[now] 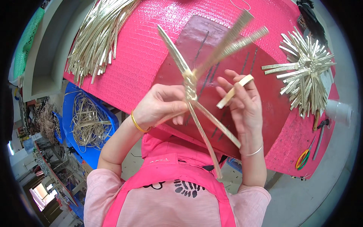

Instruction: Weaving gold-colored decorative strips into a star shape.

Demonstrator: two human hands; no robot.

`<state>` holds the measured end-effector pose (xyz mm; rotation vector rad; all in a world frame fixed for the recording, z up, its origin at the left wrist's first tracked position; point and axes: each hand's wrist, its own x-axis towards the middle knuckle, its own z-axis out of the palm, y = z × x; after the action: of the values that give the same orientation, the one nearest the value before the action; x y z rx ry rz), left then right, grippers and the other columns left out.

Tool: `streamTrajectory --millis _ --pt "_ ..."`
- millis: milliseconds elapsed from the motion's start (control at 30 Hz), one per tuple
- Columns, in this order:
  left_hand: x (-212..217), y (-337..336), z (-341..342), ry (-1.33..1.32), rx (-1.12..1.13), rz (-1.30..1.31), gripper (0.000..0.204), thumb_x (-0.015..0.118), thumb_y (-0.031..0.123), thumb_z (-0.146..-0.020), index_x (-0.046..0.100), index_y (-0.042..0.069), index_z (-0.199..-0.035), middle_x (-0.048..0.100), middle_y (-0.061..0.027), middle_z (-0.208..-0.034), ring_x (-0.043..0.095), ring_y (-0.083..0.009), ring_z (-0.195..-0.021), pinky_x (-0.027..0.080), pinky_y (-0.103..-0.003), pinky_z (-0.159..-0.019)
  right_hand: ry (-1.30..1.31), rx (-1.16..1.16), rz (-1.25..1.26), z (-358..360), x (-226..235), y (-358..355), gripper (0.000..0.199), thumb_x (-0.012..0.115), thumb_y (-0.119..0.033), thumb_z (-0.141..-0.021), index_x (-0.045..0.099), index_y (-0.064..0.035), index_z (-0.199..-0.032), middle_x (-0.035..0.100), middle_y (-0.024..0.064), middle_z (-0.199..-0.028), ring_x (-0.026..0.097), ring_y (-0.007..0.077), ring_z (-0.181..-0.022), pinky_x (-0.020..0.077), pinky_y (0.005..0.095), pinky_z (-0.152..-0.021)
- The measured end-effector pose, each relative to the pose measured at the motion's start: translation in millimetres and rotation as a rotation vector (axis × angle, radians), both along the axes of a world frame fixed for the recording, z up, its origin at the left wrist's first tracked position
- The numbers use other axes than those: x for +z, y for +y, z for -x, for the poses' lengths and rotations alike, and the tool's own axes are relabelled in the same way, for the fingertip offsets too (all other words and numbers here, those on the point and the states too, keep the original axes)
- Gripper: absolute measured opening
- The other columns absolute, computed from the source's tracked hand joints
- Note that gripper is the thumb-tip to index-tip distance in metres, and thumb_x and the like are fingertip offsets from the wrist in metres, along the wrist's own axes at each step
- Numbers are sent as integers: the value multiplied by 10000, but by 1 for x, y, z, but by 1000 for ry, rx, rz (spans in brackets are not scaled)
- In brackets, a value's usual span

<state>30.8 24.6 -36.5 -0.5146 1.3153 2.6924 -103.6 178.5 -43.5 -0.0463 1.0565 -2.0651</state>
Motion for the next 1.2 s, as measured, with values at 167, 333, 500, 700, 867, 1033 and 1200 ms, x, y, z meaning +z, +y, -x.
streamTrajectory --millis 167,333,500,700,867,1033,1200 --pt "-2 8 4 28 -100 -66 113 571 50 -749 561 -46 -808 523 -94 -896 587 -163 -655 493 -223 -566 117 46 45 -24 8 -11 114 530 24 -735 460 -19 -814 493 104 -934 531 188 -839 451 274 -704" --pt "-7 5 0 -12 -134 -128 107 569 39 -746 562 -52 -802 484 -103 -952 581 -172 -672 505 -250 -592 227 42 20 -30 13 -9 141 545 31 -714 449 -25 -801 491 91 -871 524 166 -808 429 278 -721" --pt "-10 3 -5 89 -139 -214 112 582 25 -730 569 -52 -810 452 -106 -983 573 -185 -698 510 -274 -627 196 52 244 -34 20 -14 132 534 -32 -729 440 -69 -814 437 98 -985 410 247 -1064 312 422 -926" --pt "-2 9 1 170 -108 -178 124 586 7 -721 582 -44 -834 469 -95 -970 568 -177 -717 497 -264 -627 47 -1 301 -45 23 -14 118 511 -69 -743 420 -71 -817 438 108 -993 432 263 -1042 340 406 -909" --pt "-6 15 5 224 -14 58 145 584 -2 -721 589 -37 -862 538 -71 -857 561 -145 -711 475 -234 -612 249 62 554 -45 9 -20 157 533 -48 -720 433 -75 -838 416 102 -982 448 262 -1027 371 363 -896" --pt "-5 15 2 188 -8 54 151 578 0 -727 590 -35 -874 566 -65 -806 560 -132 -683 470 -226 -598 355 74 489 -44 8 -20 172 524 -20 -705 444 -72 -847 410 98 -974 443 249 -1033 369 361 -895" --pt "14 1 -7 149 -36 -25 134 574 -13 -723 578 -57 -850 556 -103 -823 566 -161 -658 478 -242 -585 317 -120 160 -42 16 -12 117 489 -5 -719 435 -42 -816 418 110 -960 483 234 -906 408 401 -830"
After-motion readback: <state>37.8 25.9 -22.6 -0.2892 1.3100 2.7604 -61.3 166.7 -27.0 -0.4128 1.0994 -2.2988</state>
